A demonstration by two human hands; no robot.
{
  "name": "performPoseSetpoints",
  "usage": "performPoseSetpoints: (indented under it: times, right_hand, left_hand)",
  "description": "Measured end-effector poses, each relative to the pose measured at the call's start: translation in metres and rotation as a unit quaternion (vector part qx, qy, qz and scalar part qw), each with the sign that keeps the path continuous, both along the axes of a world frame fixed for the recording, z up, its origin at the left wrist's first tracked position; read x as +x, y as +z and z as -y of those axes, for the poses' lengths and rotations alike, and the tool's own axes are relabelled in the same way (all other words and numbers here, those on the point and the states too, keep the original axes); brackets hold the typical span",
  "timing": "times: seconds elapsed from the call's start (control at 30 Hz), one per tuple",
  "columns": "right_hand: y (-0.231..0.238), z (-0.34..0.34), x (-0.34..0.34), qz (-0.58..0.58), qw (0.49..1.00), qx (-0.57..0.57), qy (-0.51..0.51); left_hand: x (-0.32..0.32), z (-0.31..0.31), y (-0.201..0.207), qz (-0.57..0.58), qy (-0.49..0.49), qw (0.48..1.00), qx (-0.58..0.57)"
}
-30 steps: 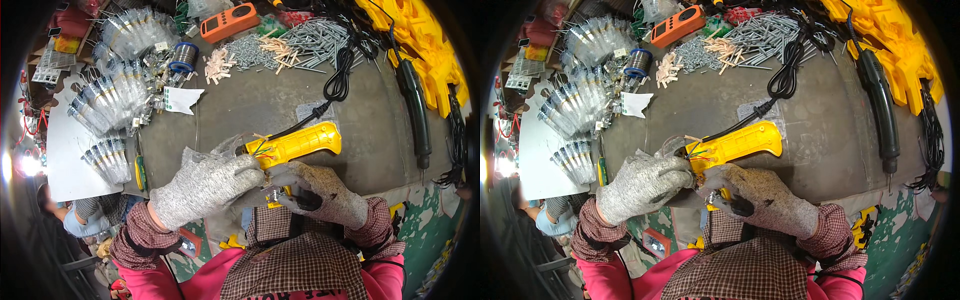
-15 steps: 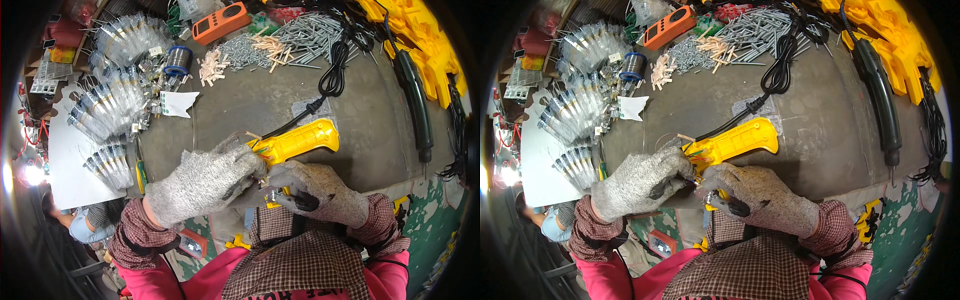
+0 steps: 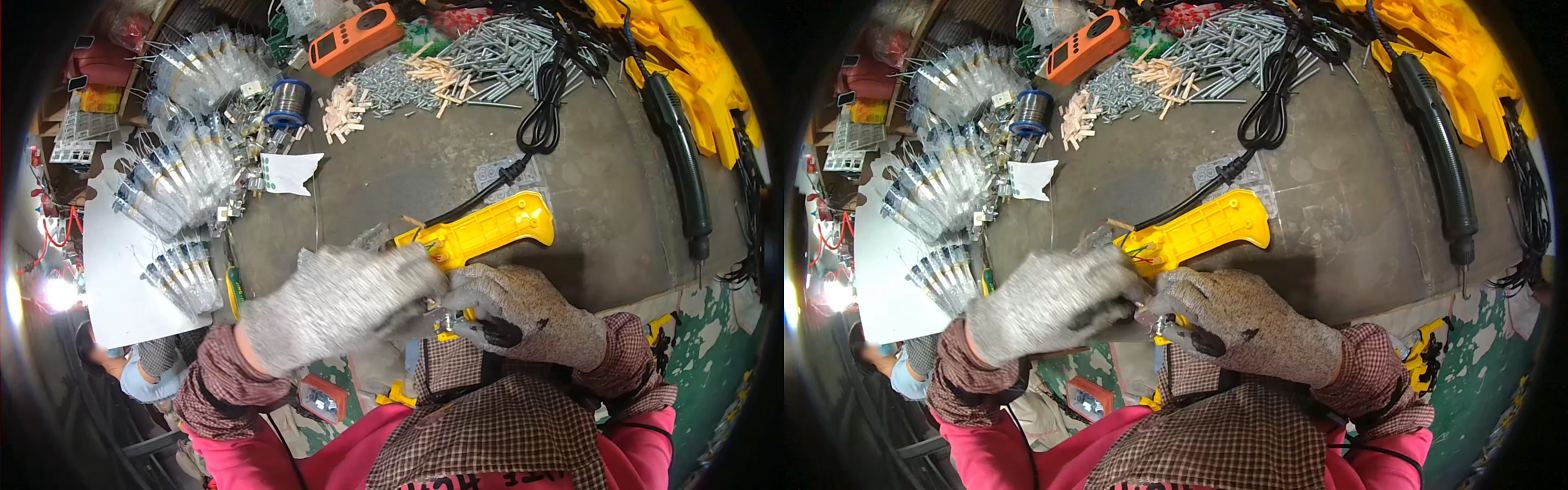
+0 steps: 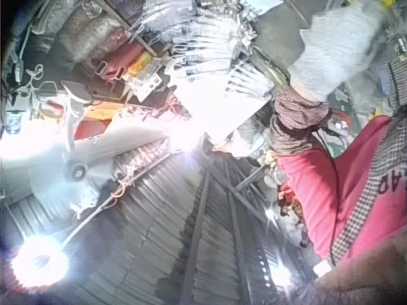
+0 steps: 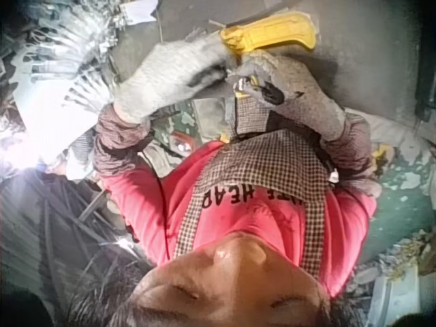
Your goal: Manually assemble wires and plastic housings for an electronic device using a soldering iron and electric screwdriver.
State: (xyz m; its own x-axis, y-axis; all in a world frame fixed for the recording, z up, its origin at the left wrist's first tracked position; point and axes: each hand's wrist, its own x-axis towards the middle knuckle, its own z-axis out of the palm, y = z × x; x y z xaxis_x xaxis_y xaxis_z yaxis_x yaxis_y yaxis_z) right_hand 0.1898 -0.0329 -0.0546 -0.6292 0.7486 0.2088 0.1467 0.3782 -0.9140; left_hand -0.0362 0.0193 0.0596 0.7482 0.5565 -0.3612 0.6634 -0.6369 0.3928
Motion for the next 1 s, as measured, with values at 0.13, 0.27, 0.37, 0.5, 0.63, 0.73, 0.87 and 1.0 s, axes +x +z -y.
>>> performPoseSetpoints:
  times: [0.13,0.27,0.37,0.5,0.63,0.73,0.87,1.0]
  right_hand:
    - [-0.003,0.001,-0.001,-0.040,0.999,0.020,-0.015]
    - [-0.004,0.002,0.001,-0.005,1.000,0.022,-0.002]
    - [-0.005,0.001,-0.001,-0.025,0.999,0.022,-0.010]
    - [0.001,0.000,0.000,0.021,0.999,0.024,0.010]
    - [-0.004,0.001,-0.001,-0.038,0.998,0.053,-0.012]
    - [-0.002,0.000,0.001,0.015,0.992,0.125,0.006]
    - [-0.007,0.001,-0.002,-0.003,0.998,0.068,-0.005]
    - [-0.002,0.001,-0.002,0.016,0.997,0.075,-0.001]
  left_hand:
    - [-0.007,-0.001,-0.002,0.003,0.009,0.999,-0.046]
    - [0.004,0.001,0.001,-0.033,-0.002,0.999,-0.029]
    - [0.002,0.002,0.002,-0.104,0.062,0.991,-0.058]
    - [0.003,0.005,0.002,-0.029,0.047,0.996,-0.069]
    - [0.007,0.001,0.010,-0.002,0.072,0.994,-0.088]
    - [0.000,0.012,-0.008,-0.009,-0.037,0.998,0.047]
    - [-0.002,0.005,-0.002,0.069,0.061,0.994,-0.051]
    - [-0.004,0.021,-0.016,-0.023,-0.002,0.999,0.032]
